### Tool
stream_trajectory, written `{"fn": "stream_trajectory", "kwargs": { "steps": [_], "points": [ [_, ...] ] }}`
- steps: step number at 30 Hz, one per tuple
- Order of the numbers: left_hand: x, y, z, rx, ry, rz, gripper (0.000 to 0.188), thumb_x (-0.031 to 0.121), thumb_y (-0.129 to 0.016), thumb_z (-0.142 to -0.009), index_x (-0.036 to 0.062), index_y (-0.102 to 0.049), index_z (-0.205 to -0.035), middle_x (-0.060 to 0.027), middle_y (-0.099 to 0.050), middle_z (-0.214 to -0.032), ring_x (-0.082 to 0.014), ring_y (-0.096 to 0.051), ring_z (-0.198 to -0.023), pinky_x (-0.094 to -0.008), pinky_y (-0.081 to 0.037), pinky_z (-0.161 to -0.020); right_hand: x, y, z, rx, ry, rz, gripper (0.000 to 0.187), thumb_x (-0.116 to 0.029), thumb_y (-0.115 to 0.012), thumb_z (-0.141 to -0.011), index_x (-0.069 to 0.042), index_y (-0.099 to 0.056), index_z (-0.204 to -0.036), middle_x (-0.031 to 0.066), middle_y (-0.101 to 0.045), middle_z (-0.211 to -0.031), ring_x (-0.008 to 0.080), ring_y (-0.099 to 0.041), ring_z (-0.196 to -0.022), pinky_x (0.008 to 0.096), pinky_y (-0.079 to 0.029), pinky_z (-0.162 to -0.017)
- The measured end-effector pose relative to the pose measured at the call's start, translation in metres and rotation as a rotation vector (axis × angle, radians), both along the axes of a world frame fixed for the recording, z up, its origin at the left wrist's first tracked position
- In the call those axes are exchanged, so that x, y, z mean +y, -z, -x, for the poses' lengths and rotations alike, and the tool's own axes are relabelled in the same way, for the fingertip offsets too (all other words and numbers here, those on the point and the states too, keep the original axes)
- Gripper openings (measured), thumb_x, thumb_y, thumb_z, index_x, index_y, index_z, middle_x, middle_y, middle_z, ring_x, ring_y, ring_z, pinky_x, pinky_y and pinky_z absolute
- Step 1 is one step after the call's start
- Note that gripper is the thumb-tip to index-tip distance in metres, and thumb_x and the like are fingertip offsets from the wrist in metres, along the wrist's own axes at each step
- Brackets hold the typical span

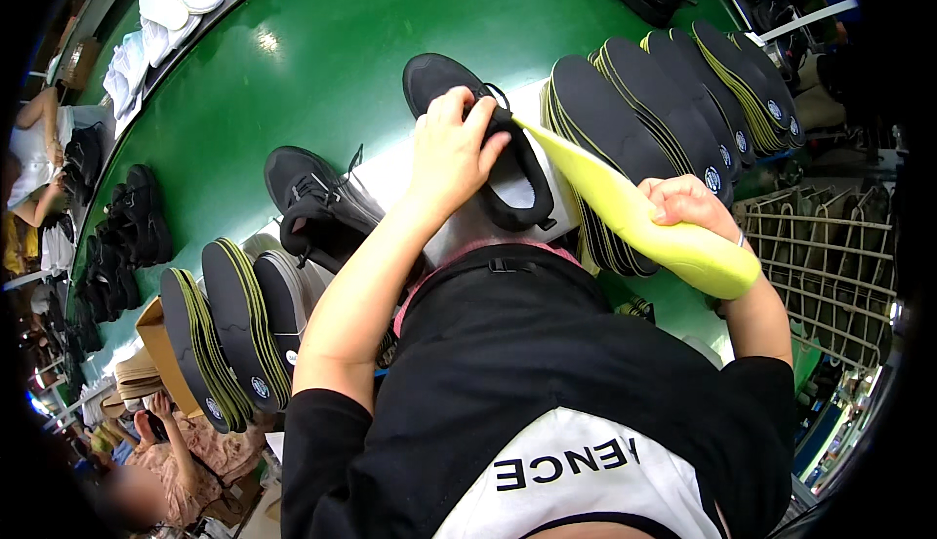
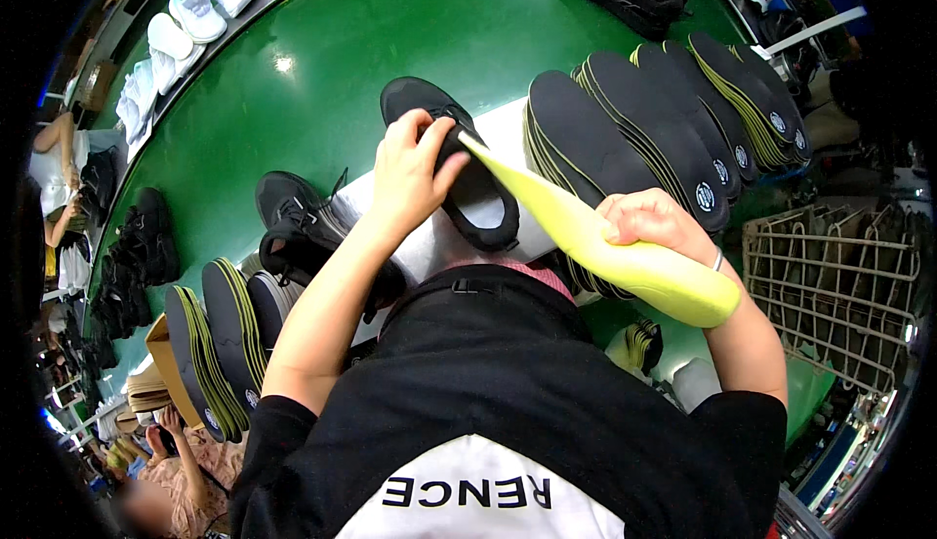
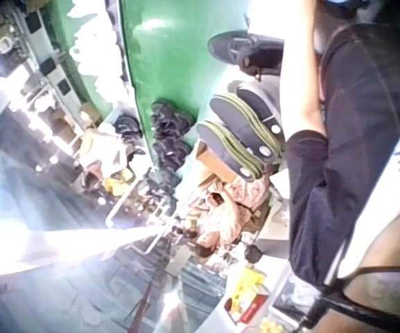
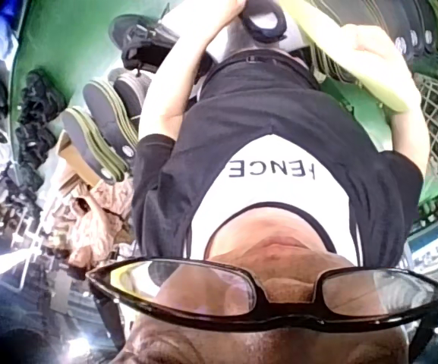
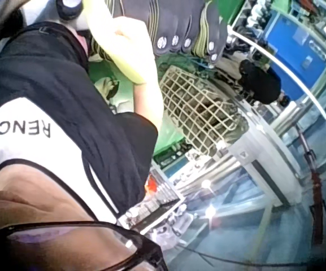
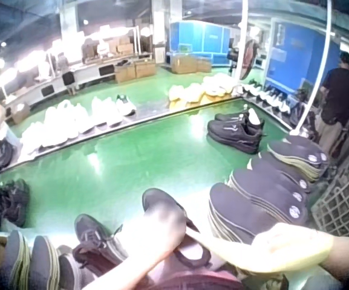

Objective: The person picks up several black shoe insoles and inserts them one by one into matching black shoes on an assembly line.

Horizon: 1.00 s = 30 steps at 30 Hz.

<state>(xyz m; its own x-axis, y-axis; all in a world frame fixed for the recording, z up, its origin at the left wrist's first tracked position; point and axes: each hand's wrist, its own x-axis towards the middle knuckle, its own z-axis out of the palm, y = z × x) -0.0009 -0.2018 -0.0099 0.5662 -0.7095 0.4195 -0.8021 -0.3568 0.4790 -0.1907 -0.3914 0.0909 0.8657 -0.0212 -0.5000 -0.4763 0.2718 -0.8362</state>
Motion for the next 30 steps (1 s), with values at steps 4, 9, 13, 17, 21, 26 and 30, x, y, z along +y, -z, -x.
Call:
{"fn": "stream_trajectory", "kwargs": {
  "steps": [4,9,13,17,21,26,30],
  "points": [
    [-0.008,0.011,-0.014,0.367,-0.164,0.158,0.022,0.013,-0.057,-0.072,0.0036,-0.056,-0.092,-0.0147,-0.056,-0.088,-0.0296,-0.055,-0.082,-0.0342,-0.043,-0.072,0.009,-0.002,-0.005,-0.671,-0.334,0.808,0.021,-0.003,-0.056,-0.069,0.0,-0.054,-0.09,0.0108,-0.055,-0.077,0.0209,-0.053,-0.06,0.0266,-0.043,-0.057],
    [-0.01,0.014,-0.028,0.622,-0.199,0.091,0.025,0.018,-0.055,-0.074,0.0003,-0.059,-0.092,-0.0156,-0.061,-0.082,-0.0233,-0.06,-0.075,-0.0294,-0.045,-0.067,0.025,0.035,-0.067,0.236,-0.323,0.37,0.021,-0.016,-0.059,-0.063,0.003,-0.06,-0.072,0.0105,-0.056,-0.058,0.0237,-0.054,-0.055,0.0291,-0.043,-0.053],
    [-0.007,0.019,-0.036,0.813,-0.185,0.092,0.026,0.02,-0.055,-0.074,0.0005,-0.059,-0.09,-0.012,-0.062,-0.079,-0.0176,-0.059,-0.072,-0.027,-0.044,-0.065,0.061,0.045,-0.091,0.187,-0.497,0.713,0.028,-0.021,-0.056,-0.06,0.005,-0.06,-0.069,0.0157,-0.054,-0.056,0.0193,-0.053,-0.053,0.0317,-0.041,-0.053],
    [-0.003,0.021,-0.032,0.814,-0.234,0.136,0.023,0.019,-0.055,-0.074,-0.0003,-0.061,-0.086,-0.008,-0.062,-0.073,-0.0124,-0.057,-0.067,-0.0251,-0.043,-0.062,0.035,0.044,-0.074,-0.112,-0.561,0.547,0.022,-0.016,-0.056,-0.066,0.006,-0.058,-0.07,0.0125,-0.055,-0.059,0.018,-0.054,-0.056,0.029,-0.041,-0.053],
    [-0.001,0.027,-0.023,0.92,-0.233,0.227,0.025,0.02,-0.056,-0.072,-0.0019,-0.06,-0.084,-0.0092,-0.062,-0.073,-0.0133,-0.056,-0.066,-0.0252,-0.043,-0.063,0.024,0.03,-0.064,-0.347,-0.642,0.614,0.015,-0.01,-0.054,-0.07,0.005,-0.058,-0.072,0.0108,-0.054,-0.062,0.0172,-0.057,-0.06,0.0283,-0.042,-0.053],
    [-0.001,0.024,-0.017,0.891,-0.276,0.216,0.025,0.019,-0.056,-0.072,-0.0019,-0.061,-0.084,-0.0089,-0.062,-0.073,-0.0134,-0.056,-0.067,-0.0254,-0.043,-0.063,0.044,0.038,-0.076,0.064,-0.414,0.546,0.019,-0.015,-0.053,-0.066,0.003,-0.059,-0.068,0.0141,-0.055,-0.059,0.0242,-0.056,-0.056,0.0304,-0.042,-0.051],
    [0.003,0.028,-0.018,0.921,-0.259,0.25,0.024,0.018,-0.056,-0.072,-0.0019,-0.061,-0.084,-0.0083,-0.062,-0.074,-0.013,-0.056,-0.067,-0.0253,-0.043,-0.063,0.079,0.056,-0.09,-0.043,-0.548,1.194,0.026,-0.021,-0.052,-0.063,0.003,-0.061,-0.068,0.0223,-0.055,-0.073,0.0327,-0.056,-0.065,0.0384,-0.044,-0.063]
  ]
}}
